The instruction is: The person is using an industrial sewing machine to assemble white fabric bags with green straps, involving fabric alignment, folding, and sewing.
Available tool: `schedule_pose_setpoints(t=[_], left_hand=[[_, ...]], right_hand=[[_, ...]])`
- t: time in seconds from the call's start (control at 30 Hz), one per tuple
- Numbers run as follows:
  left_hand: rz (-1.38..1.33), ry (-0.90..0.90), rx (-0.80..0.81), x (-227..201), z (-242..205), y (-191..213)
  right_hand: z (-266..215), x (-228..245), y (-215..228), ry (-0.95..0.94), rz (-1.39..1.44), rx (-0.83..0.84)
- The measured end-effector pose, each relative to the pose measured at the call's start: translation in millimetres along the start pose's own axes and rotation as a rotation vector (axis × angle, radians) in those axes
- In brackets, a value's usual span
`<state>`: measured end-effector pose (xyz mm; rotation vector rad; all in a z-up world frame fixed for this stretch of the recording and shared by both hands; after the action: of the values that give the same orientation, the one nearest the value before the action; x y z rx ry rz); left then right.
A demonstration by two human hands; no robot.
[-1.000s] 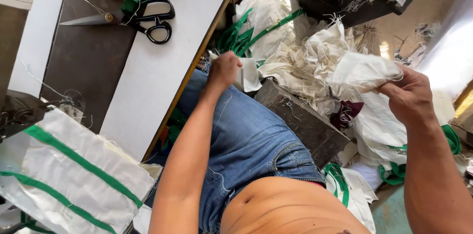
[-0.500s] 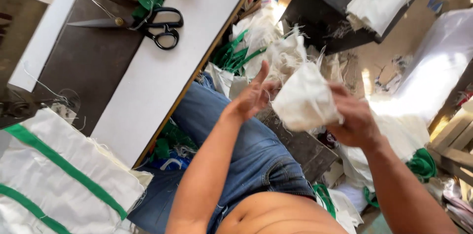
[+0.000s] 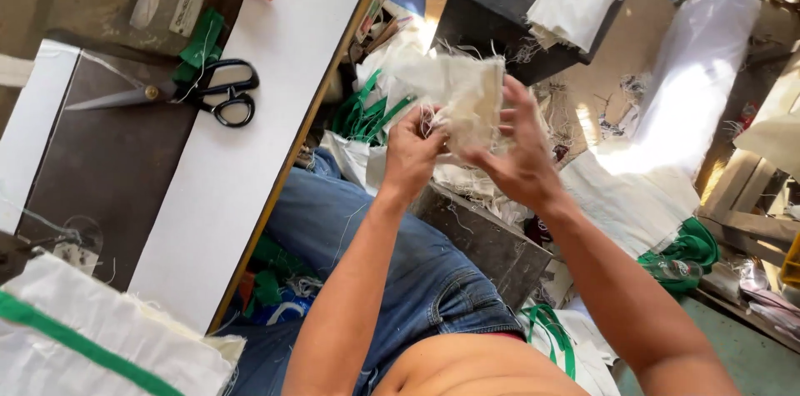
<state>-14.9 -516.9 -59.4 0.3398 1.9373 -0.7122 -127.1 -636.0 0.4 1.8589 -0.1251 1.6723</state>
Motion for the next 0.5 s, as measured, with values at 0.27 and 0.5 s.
schedule_pose_setpoints(t=[0.27, 0.5], left_hand=[[0.031, -0.088, -0.329, 52.2, -10.0, 83.9], [0.450, 0.004, -0.212, -6.0, -35.5, 39.3]], right_hand=[[58.7, -44.4, 47.2, -0.236, 0.198, -0.353], [54.4, -3.7, 33.3, -0.088, -0.021, -0.041]])
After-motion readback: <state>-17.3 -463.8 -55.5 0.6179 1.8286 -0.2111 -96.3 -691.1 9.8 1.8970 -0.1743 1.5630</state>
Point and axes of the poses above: each hand's wrist, its own z-axis towards the middle knuckle, its own y-axis out of the back of the hand, x = y × z, the point moved 5 cm from there along z, towards the middle knuckle, and after that the axes turned 4 degrees about -y, right-handed, at the moved point
